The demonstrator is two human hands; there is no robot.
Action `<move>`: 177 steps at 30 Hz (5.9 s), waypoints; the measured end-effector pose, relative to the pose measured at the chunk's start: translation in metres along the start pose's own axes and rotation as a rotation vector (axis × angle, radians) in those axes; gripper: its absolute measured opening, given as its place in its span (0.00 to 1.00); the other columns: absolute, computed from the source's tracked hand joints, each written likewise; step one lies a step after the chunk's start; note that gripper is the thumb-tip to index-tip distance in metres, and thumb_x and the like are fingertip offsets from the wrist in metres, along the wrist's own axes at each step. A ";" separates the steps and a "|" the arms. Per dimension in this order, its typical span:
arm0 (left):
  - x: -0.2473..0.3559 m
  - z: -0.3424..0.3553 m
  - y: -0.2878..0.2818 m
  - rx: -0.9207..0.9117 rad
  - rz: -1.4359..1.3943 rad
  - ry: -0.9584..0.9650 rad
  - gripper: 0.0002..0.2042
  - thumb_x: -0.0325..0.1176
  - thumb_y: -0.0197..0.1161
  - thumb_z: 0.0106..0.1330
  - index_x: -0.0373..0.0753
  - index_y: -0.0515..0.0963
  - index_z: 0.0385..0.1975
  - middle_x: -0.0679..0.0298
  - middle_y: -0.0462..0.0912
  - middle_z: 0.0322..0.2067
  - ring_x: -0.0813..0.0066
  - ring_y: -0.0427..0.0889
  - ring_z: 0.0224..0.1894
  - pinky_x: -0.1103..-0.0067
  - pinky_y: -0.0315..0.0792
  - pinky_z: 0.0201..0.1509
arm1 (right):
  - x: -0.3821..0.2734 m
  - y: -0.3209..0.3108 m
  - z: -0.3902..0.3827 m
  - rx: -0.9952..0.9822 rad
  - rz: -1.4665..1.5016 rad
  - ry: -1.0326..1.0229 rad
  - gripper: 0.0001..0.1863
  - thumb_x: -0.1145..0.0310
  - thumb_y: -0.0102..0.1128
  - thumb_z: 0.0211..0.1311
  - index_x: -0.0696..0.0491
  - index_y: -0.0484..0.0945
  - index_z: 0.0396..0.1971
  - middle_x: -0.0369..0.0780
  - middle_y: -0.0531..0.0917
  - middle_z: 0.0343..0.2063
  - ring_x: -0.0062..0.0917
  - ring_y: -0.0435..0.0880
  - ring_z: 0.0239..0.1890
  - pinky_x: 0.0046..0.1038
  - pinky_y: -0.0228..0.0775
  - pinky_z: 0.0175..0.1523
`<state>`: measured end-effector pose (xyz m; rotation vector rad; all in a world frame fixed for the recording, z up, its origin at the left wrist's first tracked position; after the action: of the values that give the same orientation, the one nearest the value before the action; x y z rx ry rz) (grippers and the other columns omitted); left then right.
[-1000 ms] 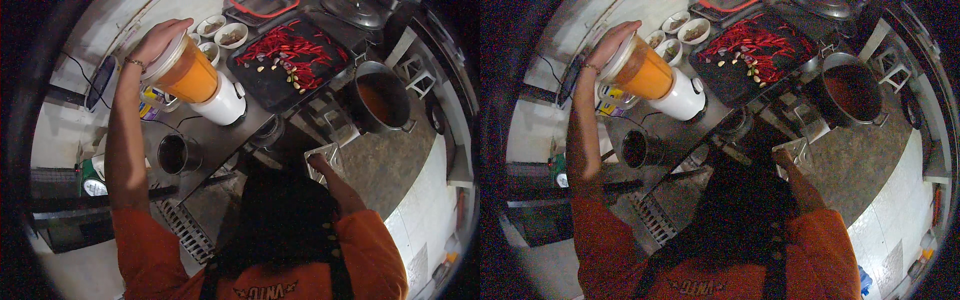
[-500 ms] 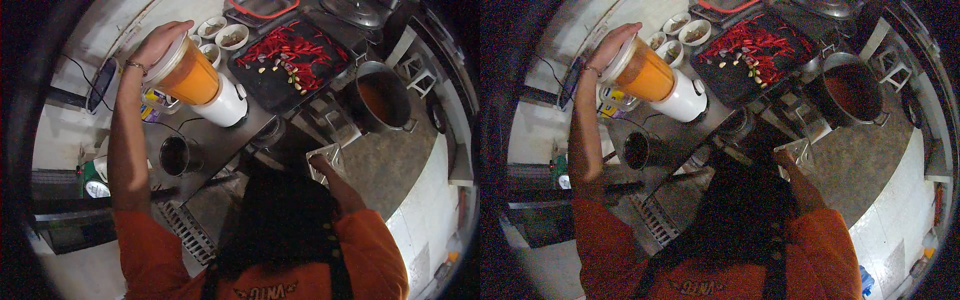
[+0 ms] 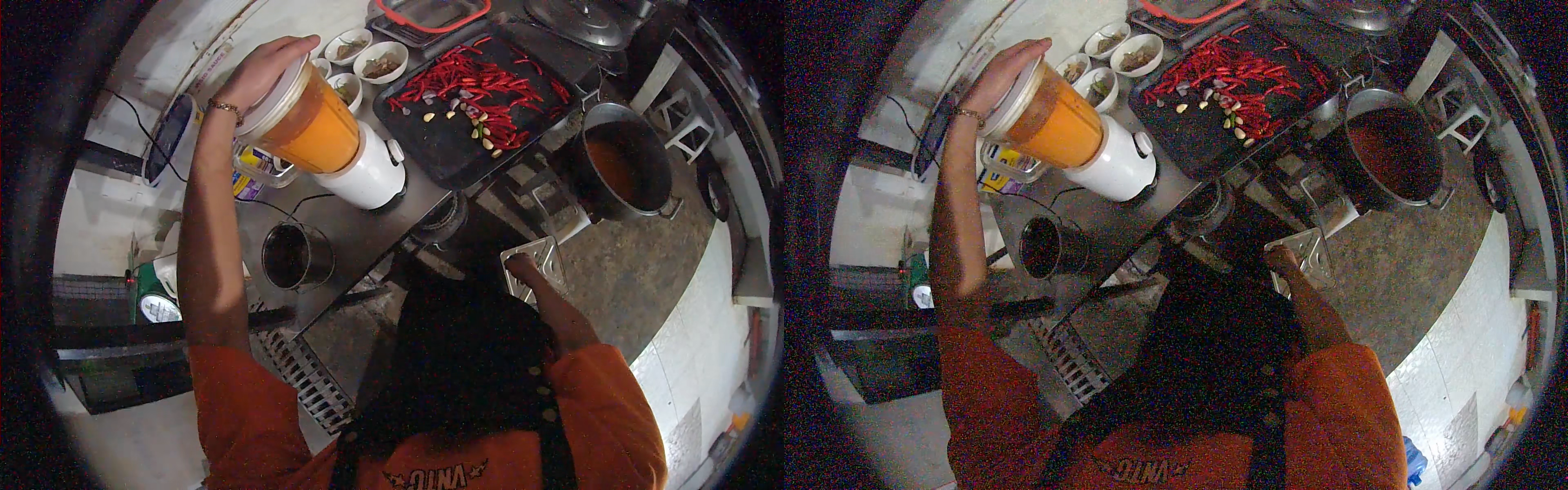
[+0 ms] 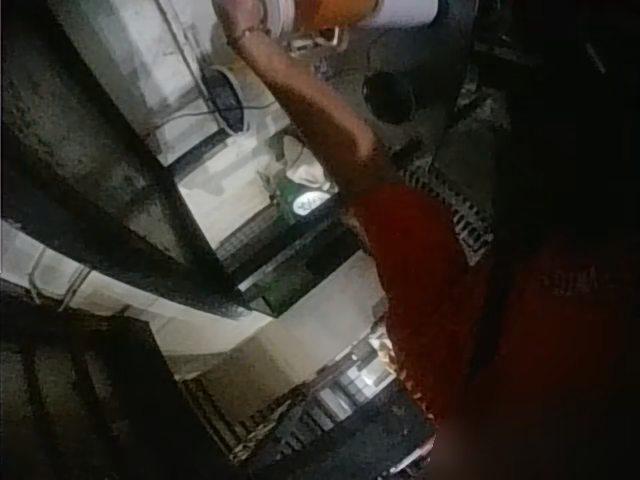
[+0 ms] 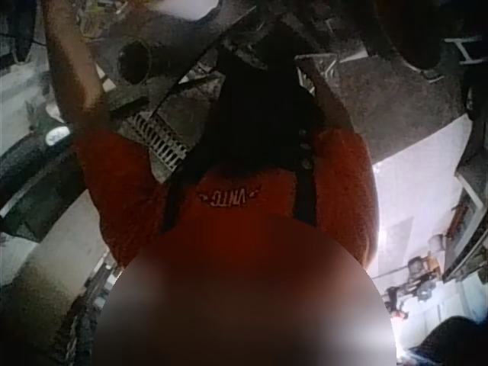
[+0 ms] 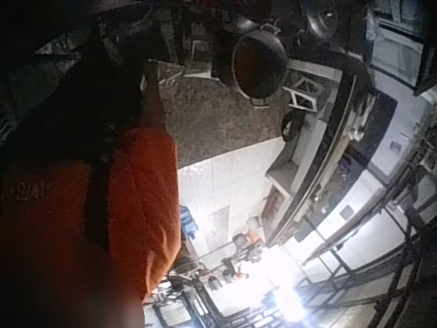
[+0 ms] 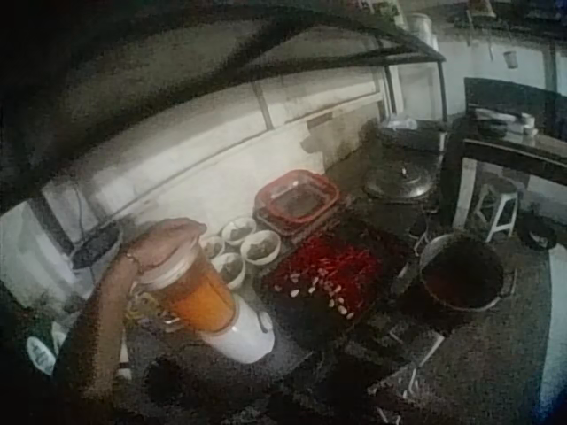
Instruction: The person pours a blended orange liquid from a blender pitcher into a large pot, then adds red peppers and garlic from a tray into the blender, followed by a dark liquid from a pot and oil from a large tin, before blending the mixture again.
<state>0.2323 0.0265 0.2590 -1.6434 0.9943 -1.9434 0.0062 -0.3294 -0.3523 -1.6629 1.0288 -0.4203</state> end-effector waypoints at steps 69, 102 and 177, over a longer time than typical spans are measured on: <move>0.002 -0.001 0.002 0.025 0.017 -0.060 0.25 0.55 0.57 0.58 0.36 0.76 0.42 0.66 0.79 0.33 0.79 0.77 0.34 0.82 0.70 0.40 | 0.000 -0.028 -0.008 -0.097 0.469 0.221 0.17 0.59 0.48 0.54 0.58 0.78 0.24 0.45 0.79 0.19 0.34 0.79 0.13 0.35 0.73 0.21; -0.003 -0.007 -0.008 0.052 0.060 -0.057 0.25 0.55 0.56 0.60 0.37 0.77 0.42 0.66 0.79 0.34 0.81 0.75 0.36 0.83 0.68 0.43 | -0.096 -0.341 0.079 0.062 1.086 -0.378 0.19 0.53 0.50 0.61 0.56 0.73 0.35 0.38 0.76 0.21 0.20 0.75 0.15 0.22 0.70 0.19; 0.003 -0.003 -0.003 0.055 0.083 -0.042 0.25 0.55 0.55 0.60 0.37 0.77 0.40 0.68 0.78 0.33 0.82 0.75 0.36 0.83 0.67 0.43 | -0.110 -0.374 0.189 0.047 1.531 -0.005 0.22 0.51 0.61 0.54 0.58 0.73 0.33 0.40 0.78 0.21 0.23 0.74 0.17 0.25 0.68 0.19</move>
<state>0.2291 0.0274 0.2630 -1.5806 0.9683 -1.8581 0.2347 -0.1124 -0.0544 -0.4616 1.8916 0.5717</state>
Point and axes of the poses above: each hand's wrist, its own z-axis towards the middle knuckle, its own y-axis out of the palm, x = y × z, the point moved 6 cm from there along z, towards the middle knuckle
